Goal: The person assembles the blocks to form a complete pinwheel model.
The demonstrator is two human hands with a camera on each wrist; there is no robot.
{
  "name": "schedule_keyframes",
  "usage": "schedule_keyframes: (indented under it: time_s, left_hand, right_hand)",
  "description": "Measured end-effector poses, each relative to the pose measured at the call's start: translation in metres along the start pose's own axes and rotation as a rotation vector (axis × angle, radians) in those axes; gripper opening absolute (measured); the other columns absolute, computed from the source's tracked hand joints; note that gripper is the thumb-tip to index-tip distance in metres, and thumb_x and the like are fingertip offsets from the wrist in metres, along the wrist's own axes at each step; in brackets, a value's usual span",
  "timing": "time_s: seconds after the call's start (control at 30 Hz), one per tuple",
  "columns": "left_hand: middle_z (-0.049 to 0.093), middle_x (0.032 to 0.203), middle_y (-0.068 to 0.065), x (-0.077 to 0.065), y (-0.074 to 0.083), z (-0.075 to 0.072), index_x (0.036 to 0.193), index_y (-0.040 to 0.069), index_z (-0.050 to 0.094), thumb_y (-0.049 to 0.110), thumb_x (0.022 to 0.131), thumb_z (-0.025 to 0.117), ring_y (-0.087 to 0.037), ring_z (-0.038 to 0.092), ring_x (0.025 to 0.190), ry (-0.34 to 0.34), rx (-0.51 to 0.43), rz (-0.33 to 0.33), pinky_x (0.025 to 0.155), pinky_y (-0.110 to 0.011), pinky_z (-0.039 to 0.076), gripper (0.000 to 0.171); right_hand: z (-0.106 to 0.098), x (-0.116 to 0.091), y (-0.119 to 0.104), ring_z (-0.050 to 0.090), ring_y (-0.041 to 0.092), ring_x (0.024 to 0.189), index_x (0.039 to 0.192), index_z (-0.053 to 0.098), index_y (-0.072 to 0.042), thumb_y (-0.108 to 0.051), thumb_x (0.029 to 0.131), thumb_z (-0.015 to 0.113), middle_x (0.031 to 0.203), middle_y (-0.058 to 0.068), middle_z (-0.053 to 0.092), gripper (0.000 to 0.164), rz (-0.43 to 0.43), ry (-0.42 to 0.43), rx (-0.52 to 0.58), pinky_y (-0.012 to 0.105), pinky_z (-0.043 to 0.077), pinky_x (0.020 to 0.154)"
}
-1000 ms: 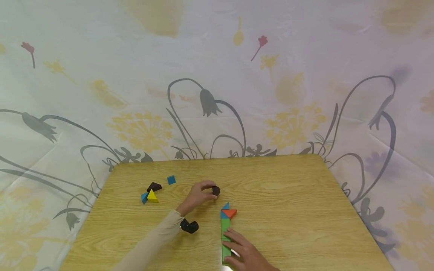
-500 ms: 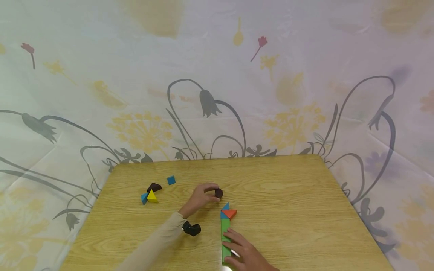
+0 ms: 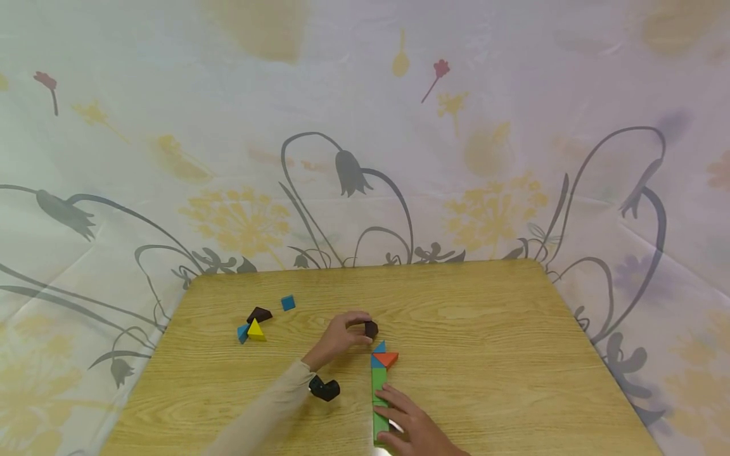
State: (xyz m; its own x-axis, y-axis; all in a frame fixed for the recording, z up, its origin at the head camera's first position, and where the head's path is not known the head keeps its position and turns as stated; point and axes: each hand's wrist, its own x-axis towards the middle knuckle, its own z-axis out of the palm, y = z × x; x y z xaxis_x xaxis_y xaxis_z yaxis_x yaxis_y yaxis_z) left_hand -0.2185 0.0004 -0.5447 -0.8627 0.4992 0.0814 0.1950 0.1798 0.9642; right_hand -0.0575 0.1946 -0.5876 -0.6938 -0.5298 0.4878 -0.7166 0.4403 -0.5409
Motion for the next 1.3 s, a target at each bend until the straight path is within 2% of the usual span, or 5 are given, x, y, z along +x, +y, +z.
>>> schedule_keyframes:
  time_s: [0.4, 0.67, 0.8, 1.07, 1.3]
  left_hand:
    - [0.045, 0.129, -0.031, -0.011, 0.017, 0.001, 0.120, -0.016, 0.055, -0.013, 0.080, 0.067, -0.046, 0.052, 0.112, -0.057, -0.091, -0.008, 0.090, -0.039, 0.051, 0.042]
    - [0.042, 0.133, -0.033, -0.013, 0.011, 0.000, 0.121, -0.017, 0.053, -0.013, 0.081, 0.066, -0.047, 0.049, 0.115, -0.103, -0.086, 0.012, 0.093, -0.046, 0.047, 0.043]
    - [0.042, 0.133, -0.033, -0.010, -0.001, 0.002, 0.122, -0.017, 0.053, -0.013, 0.082, 0.065, -0.047, 0.049, 0.115, -0.110, -0.089, 0.029, 0.093, -0.047, 0.046, 0.042]
    - [0.047, 0.135, -0.020, -0.007, -0.015, 0.007, 0.123, -0.007, 0.059, 0.003, 0.087, 0.067, -0.034, 0.053, 0.116, -0.057, 0.038, -0.008, 0.089, -0.032, 0.051, 0.038]
    - [0.050, 0.132, -0.019, -0.008, -0.009, 0.013, 0.121, -0.007, 0.060, 0.009, 0.088, 0.067, -0.032, 0.055, 0.115, -0.014, 0.128, -0.019, 0.088, -0.036, 0.051, 0.037]
  right_hand:
    - [0.001, -0.001, 0.001, 0.042, 0.033, 0.128, 0.124, 0.062, -0.003, -0.017, 0.086, 0.071, 0.135, 0.018, 0.049, 0.041, 0.004, -0.005, 0.008, 0.029, 0.040, 0.102]
    - [0.000, -0.001, 0.002, 0.042, 0.033, 0.128, 0.123, 0.062, -0.002, -0.017, 0.086, 0.071, 0.134, 0.019, 0.050, 0.041, -0.014, 0.006, -0.007, 0.026, 0.038, 0.104]
    - [0.000, -0.001, 0.000, 0.042, 0.034, 0.127, 0.123, 0.063, -0.004, -0.019, 0.086, 0.070, 0.136, 0.016, 0.050, 0.041, 0.033, -0.006, 0.021, 0.027, 0.038, 0.103]
    - [0.000, -0.001, 0.000, 0.042, 0.033, 0.128, 0.123, 0.063, -0.003, -0.018, 0.086, 0.070, 0.135, 0.017, 0.050, 0.041, 0.020, -0.003, 0.013, 0.029, 0.040, 0.102]
    - [0.000, -0.001, -0.001, 0.040, 0.030, 0.131, 0.123, 0.062, -0.001, -0.016, 0.086, 0.071, 0.134, 0.019, 0.050, 0.041, -0.009, 0.006, 0.010, 0.026, 0.037, 0.104]
